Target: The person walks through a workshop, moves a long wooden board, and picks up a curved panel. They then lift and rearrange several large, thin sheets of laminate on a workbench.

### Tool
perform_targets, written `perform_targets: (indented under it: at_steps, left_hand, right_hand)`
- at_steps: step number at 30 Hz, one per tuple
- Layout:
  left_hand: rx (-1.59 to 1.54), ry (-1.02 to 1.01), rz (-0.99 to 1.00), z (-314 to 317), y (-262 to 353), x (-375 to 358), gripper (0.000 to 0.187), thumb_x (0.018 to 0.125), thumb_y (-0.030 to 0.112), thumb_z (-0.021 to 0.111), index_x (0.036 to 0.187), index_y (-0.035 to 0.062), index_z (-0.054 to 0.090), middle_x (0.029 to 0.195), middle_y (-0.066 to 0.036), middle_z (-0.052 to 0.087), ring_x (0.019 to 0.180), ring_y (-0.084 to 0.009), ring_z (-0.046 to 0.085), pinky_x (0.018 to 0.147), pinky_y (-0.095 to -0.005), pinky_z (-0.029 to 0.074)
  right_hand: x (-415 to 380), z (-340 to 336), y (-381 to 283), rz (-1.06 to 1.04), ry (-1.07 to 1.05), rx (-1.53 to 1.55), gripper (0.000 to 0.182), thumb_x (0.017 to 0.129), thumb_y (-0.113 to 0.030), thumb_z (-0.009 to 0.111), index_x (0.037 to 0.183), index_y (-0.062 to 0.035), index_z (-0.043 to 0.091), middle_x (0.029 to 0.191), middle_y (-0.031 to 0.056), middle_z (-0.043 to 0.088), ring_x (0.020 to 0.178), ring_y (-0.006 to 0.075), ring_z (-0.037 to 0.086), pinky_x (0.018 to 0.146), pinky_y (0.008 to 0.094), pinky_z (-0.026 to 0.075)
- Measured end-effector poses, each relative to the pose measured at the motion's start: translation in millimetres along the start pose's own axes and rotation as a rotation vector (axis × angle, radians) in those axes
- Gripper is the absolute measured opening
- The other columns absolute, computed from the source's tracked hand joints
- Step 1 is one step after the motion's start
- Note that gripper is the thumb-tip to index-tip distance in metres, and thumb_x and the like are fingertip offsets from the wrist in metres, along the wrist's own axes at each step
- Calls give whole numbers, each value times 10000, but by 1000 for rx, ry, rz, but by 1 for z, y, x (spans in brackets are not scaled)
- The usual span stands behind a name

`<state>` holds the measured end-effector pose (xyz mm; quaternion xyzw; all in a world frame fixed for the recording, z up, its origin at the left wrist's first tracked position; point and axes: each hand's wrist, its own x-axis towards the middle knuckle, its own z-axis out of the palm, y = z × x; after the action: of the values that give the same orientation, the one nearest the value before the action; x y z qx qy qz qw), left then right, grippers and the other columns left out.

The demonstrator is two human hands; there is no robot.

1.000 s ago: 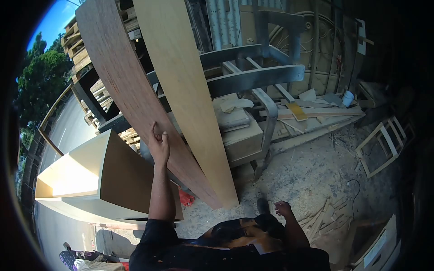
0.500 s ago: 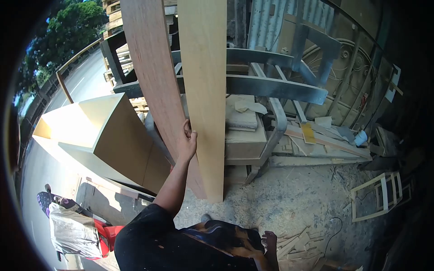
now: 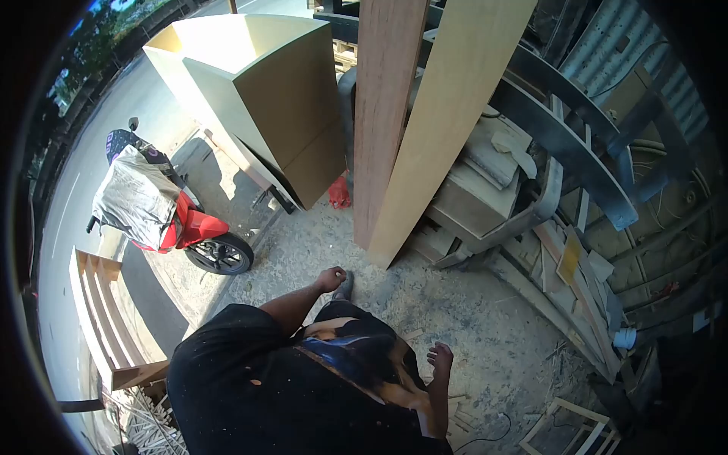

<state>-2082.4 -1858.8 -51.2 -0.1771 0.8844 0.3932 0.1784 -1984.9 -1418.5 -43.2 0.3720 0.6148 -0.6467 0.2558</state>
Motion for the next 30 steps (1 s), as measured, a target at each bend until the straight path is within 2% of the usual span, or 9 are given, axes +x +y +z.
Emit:
perform_targets:
  at_steps: [4, 10, 15, 16, 17, 19, 26, 27, 30]
  left_hand:
    - [-284, 159, -227, -41, -41, -1, 217, 722, 269, 553, 842, 107, 634, 884, -136, 620, 885, -271, 575, 786, -351, 432]
    - [-228, 198, -171, -71, -47, 2, 472, 726, 262, 570, 1165, 137, 448, 959, -219, 573, 950, -339, 532, 844, -369, 393]
    - [-405, 315, -98, -142, -24, 41, 646, 728, 174, 581, 1290, 159, 262, 979, -220, 560, 988, -343, 508, 865, -375, 372]
    - [-373, 430, -14, -151, -40, 68, 649, 738, 149, 565, 1299, 177, 240, 866, -181, 574, 801, -277, 569, 716, -357, 445]
    - [-528, 325, -110, -184, 9, 39, 649, 754, 151, 541, 1310, 202, 212, 750, -128, 547, 559, -191, 525, 503, -319, 440]
    - [-635, 308, -109, -211, 13, 63, 676, 769, 158, 510, 1328, 233, 137, 695, -68, 484, 475, -133, 432, 428, -281, 386]
    - [-732, 120, -174, -260, -1, 115, 720, 802, 237, 490, 1333, 267, 5, 674, -31, 463, 499, -118, 430, 440, -274, 355]
    - [-707, 133, -148, -261, -4, 117, 700, 804, 213, 471, 1333, 239, 12, 723, -50, 509, 485, -144, 470, 483, -325, 385]
    - [-755, 72, 38, -253, -14, 131, 724, 796, 187, 459, 1332, 272, -21, 714, -48, 517, 470, -127, 477, 417, -297, 341]
  right_hand:
    - [21, -12, -18, -15, -20, -164, 243, 810, -217, 487, 1016, -89, 510, 788, 67, 559, 616, 169, 540, 524, 278, 430]
    - [24, -2, -38, -139, 49, -28, 180, 835, -193, 460, 977, -103, 526, 759, 53, 541, 563, 138, 510, 477, 242, 410]
    - [-1, 31, 3, -127, 88, 86, 215, 828, -215, 468, 1008, -108, 516, 780, 59, 548, 590, 150, 517, 518, 258, 419]
    - [-8, 39, 21, -100, 92, 121, 229, 823, -224, 475, 1018, -109, 513, 788, 62, 550, 598, 154, 519, 530, 264, 421]
    - [-14, 47, 41, -77, 110, 170, 243, 805, -211, 490, 1020, -100, 512, 805, 89, 567, 596, 177, 534, 513, 288, 431]
    - [-29, 73, 70, 18, 127, 197, 255, 807, -193, 494, 1035, -79, 503, 785, 97, 561, 572, 193, 544, 488, 283, 430]
    - [-71, 146, 122, 0, 127, 237, 274, 809, -230, 511, 1020, -57, 492, 781, 89, 568, 598, 195, 568, 517, 286, 446]
    - [-75, 151, 126, -34, 135, 273, 265, 812, -234, 511, 1008, -56, 506, 760, 76, 574, 577, 171, 563, 503, 279, 443]
    - [-74, 153, 142, -61, 193, 300, 221, 809, -229, 521, 953, -60, 527, 725, 57, 563, 552, 126, 542, 487, 253, 435]
